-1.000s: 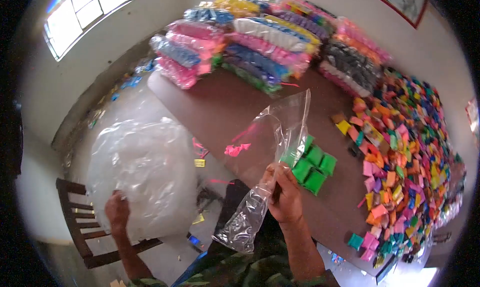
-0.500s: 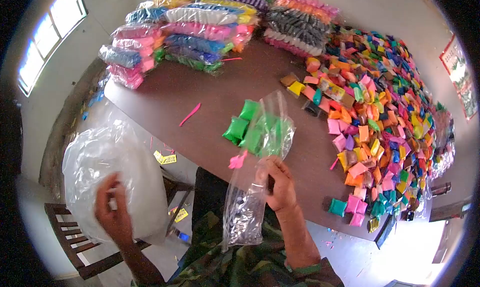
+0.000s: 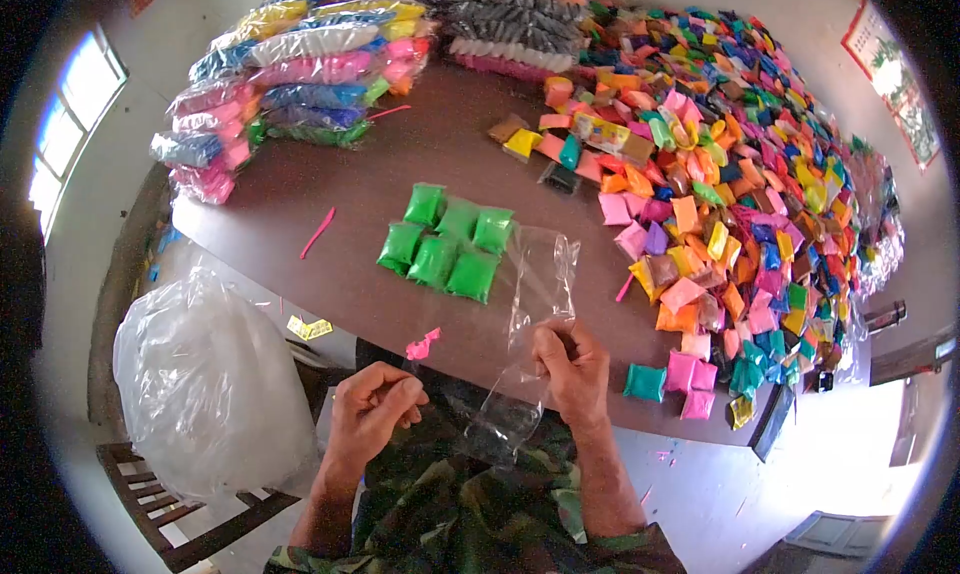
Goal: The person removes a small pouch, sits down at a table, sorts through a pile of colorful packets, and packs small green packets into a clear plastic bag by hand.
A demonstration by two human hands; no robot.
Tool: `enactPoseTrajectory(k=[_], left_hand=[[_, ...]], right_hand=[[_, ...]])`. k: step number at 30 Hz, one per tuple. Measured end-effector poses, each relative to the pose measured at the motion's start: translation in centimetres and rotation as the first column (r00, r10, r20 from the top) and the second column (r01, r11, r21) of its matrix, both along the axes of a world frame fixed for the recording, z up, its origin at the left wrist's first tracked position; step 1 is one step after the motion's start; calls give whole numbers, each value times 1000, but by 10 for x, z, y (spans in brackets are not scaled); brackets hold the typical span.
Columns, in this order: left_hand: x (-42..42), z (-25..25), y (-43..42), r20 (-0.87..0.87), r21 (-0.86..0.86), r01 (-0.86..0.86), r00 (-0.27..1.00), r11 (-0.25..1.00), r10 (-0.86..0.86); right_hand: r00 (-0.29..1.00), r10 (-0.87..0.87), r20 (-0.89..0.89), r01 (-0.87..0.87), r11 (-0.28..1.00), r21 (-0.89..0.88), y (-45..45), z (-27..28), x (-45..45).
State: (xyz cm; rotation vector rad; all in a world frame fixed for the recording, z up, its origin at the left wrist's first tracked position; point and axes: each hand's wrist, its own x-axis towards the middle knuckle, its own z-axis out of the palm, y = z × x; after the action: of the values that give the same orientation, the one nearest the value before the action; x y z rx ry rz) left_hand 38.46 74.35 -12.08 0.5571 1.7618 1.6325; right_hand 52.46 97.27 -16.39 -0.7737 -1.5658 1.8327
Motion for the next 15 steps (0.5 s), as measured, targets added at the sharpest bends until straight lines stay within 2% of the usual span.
enactPoseTrajectory(k=[5,8,11,14,15], left_hand=[[6,-9,14,11,4,5,1000,1000,-5],[10,-8,22,-43,-9,6,999,1000,-7],[12,-4,27,-94,-4,-6,996,1000,6],[10,-3,24,-155,-8,-14,988,1000,13],[11,0,23,-195,-13,-26,980,1000,23]], right_hand=[[976,-156,152,141,984,109,7,-8,26],[970,-223,92,220,974,49,7,-17,30],[950,-243,196,225,968,108,6,-27,35],[972,-198,124,205,977,-49,3,-30,33],[988,-135,79,141,987,-74,4,-26,33]])
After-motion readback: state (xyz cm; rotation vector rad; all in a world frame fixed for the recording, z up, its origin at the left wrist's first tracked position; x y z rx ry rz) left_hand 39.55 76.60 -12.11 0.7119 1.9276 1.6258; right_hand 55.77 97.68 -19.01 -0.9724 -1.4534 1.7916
